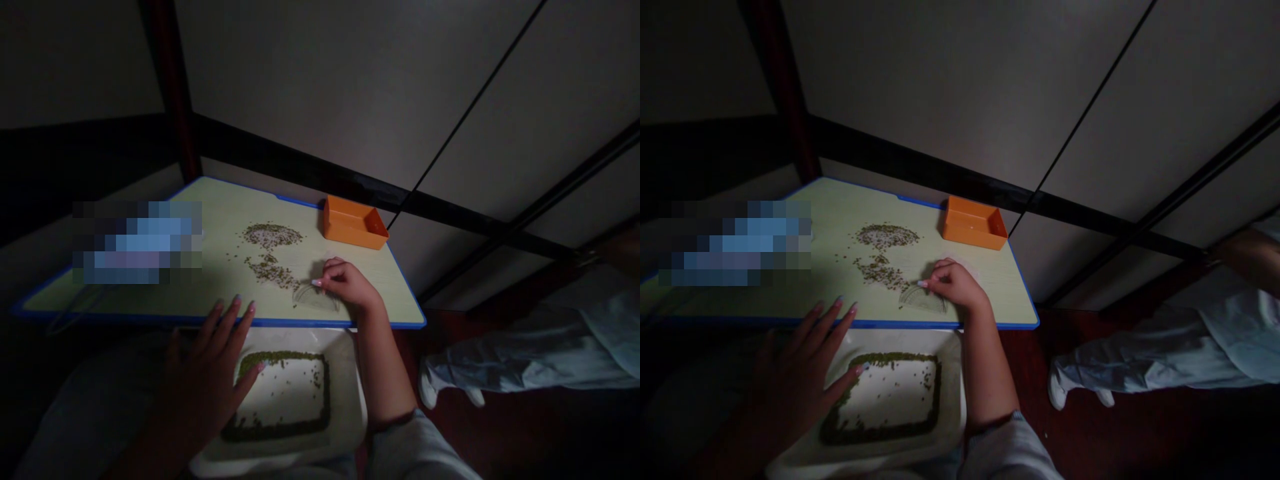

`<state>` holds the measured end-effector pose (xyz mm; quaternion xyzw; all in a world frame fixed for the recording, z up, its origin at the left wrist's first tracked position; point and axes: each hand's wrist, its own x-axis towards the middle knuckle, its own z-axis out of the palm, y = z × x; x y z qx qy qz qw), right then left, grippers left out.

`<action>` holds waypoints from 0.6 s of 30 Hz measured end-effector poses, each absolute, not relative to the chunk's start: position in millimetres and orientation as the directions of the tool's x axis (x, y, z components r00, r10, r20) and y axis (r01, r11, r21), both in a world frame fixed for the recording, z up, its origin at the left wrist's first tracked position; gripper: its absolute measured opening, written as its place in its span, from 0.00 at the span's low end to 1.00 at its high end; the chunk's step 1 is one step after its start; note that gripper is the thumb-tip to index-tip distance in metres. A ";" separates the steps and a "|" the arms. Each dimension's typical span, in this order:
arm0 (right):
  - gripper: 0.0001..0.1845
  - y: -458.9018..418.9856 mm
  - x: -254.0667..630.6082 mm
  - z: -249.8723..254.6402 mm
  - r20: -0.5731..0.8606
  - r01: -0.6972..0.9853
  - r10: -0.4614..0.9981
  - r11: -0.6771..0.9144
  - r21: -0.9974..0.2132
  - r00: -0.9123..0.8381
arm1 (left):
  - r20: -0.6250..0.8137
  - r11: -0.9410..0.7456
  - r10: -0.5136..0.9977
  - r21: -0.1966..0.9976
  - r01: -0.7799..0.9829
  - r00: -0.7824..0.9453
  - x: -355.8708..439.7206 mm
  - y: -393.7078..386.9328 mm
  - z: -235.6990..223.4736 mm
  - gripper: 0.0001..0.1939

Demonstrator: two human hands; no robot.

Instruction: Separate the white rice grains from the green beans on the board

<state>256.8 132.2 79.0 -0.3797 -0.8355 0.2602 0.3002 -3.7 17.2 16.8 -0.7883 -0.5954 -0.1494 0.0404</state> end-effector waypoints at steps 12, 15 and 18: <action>0.22 132.3 247.9 78.7 0.252 0.430 0.722 0.614 -0.662 -0.644 | 0.282 -0.281 0.928 0.107 0.954 0.242 -3.2 16.9 16.0 0.35; 0.23 132.0 246.7 80.0 0.236 0.407 0.709 0.607 -0.683 -0.664 | 0.279 -0.282 0.929 0.109 0.953 0.243 -3.2 17.0 15.3 0.35; 0.23 131.5 246.7 81.3 0.215 0.389 0.707 0.586 -0.711 -0.674 | 0.273 -0.288 0.929 0.111 0.951 0.249 -3.2 17.8 15.3 0.35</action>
